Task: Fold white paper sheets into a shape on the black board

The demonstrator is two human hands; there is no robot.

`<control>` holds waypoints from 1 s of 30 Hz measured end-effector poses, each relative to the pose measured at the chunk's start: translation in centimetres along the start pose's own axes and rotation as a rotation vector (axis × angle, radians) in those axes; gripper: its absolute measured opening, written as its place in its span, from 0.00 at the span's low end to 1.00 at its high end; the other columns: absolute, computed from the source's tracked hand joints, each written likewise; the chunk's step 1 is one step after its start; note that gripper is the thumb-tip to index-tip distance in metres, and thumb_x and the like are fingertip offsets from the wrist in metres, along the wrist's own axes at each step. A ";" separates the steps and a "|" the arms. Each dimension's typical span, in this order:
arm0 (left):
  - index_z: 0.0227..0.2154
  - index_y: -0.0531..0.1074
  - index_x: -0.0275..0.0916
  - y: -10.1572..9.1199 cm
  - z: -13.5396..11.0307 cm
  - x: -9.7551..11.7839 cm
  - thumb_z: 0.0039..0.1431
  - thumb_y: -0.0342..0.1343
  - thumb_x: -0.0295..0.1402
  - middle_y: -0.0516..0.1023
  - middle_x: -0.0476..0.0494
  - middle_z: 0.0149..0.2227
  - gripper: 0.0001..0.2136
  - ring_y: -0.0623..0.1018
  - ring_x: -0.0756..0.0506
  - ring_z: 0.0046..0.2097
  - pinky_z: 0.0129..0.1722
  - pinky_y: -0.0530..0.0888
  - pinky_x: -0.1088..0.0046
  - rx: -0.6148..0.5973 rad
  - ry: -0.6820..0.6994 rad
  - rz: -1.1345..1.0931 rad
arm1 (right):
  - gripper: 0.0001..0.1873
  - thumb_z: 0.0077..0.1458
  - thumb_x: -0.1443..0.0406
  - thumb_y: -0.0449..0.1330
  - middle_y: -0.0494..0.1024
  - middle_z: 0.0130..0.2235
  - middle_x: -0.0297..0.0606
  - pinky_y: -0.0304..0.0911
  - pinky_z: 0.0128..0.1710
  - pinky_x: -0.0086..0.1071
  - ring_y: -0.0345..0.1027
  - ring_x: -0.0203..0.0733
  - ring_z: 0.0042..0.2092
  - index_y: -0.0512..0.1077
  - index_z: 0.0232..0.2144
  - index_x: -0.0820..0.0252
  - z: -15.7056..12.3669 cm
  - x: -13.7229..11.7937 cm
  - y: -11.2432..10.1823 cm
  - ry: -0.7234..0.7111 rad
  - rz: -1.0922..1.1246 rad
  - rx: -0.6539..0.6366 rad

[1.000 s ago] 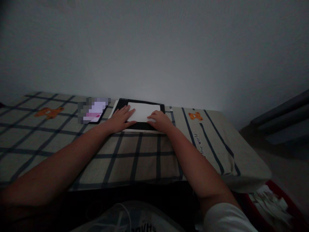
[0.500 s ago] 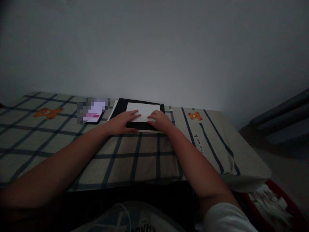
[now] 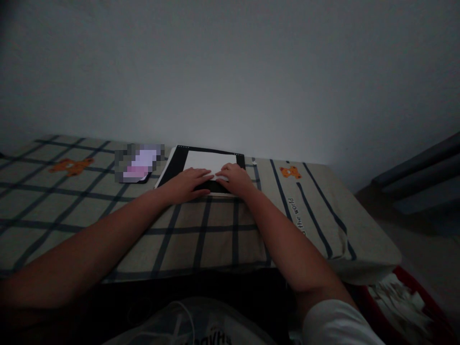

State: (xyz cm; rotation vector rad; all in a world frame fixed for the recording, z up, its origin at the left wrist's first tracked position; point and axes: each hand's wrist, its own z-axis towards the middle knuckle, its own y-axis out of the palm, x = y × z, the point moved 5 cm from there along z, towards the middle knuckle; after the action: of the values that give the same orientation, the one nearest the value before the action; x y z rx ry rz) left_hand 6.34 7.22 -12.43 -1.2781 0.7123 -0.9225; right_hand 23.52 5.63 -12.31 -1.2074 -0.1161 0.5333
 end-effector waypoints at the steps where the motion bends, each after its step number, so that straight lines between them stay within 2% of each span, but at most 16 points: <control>1: 0.64 0.60 0.39 0.0 0.0 0.1 0.66 0.44 0.49 0.61 0.35 0.65 0.28 0.63 0.37 0.64 0.63 0.57 0.56 0.000 0.000 0.013 | 0.13 0.61 0.61 0.57 0.75 0.47 0.44 0.60 0.50 0.40 0.65 0.46 0.48 0.78 0.43 0.57 0.0 -0.2 0.0 -0.023 0.006 -0.005; 6: 0.65 0.57 0.45 0.3 -0.1 0.3 0.65 0.44 0.53 0.58 0.35 0.67 0.30 0.61 0.36 0.65 0.63 0.54 0.51 -0.024 -0.008 0.038 | 0.11 0.62 0.65 0.55 0.77 0.41 0.43 0.61 0.48 0.37 0.66 0.44 0.45 0.78 0.39 0.60 0.1 -0.9 -0.1 -0.157 0.023 -0.069; 9: 0.65 0.57 0.43 0.6 -0.1 0.6 0.64 0.43 0.55 0.57 0.33 0.67 0.32 0.58 0.35 0.67 0.64 0.52 0.50 -0.044 -0.040 0.047 | 0.12 0.62 0.66 0.54 0.78 0.41 0.45 0.61 0.49 0.38 0.67 0.45 0.45 0.78 0.39 0.63 0.1 -1.2 -0.2 -0.191 0.007 -0.085; 12: 0.65 0.56 0.39 0.7 -0.2 1.3 0.63 0.43 0.56 0.55 0.31 0.67 0.35 0.55 0.33 0.68 0.64 0.52 0.50 -0.038 -0.038 0.056 | 0.12 0.62 0.67 0.54 0.78 0.41 0.46 0.61 0.50 0.39 0.67 0.46 0.46 0.77 0.39 0.64 0.1 -1.2 -0.1 -0.191 -0.012 -0.101; 17: 0.66 0.55 0.41 0.6 -0.4 1.9 0.61 0.46 0.56 0.53 0.31 0.68 0.35 0.54 0.32 0.68 0.64 0.50 0.49 -0.041 -0.046 0.044 | 0.14 0.63 0.68 0.51 0.77 0.41 0.46 0.60 0.50 0.38 0.66 0.45 0.45 0.76 0.42 0.65 -0.1 -1.4 0.2 -0.221 -0.103 -0.130; 22: 0.65 0.57 0.38 0.5 -0.5 2.1 0.61 0.45 0.58 0.52 0.28 0.68 0.36 0.53 0.30 0.68 0.64 0.50 0.45 -0.042 -0.045 0.022 | 0.15 0.63 0.69 0.51 0.76 0.41 0.45 0.59 0.47 0.38 0.65 0.45 0.45 0.75 0.45 0.63 -0.2 -1.6 0.3 -0.246 -0.210 -0.183; 30: 0.62 0.60 0.37 0.6 -0.5 2.0 0.61 0.46 0.56 0.56 0.28 0.67 0.34 0.55 0.31 0.68 0.63 0.52 0.44 0.003 -0.039 0.014 | 0.15 0.63 0.69 0.50 0.76 0.42 0.45 0.59 0.48 0.37 0.64 0.45 0.46 0.76 0.43 0.63 -0.4 -1.2 0.0 -0.289 -0.151 -0.168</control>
State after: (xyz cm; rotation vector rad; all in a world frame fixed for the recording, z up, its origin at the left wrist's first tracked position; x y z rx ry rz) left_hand 6.96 5.30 -13.06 -1.2841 0.6883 -0.8846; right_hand 22.58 4.73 -12.27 -1.2667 -0.5030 0.5712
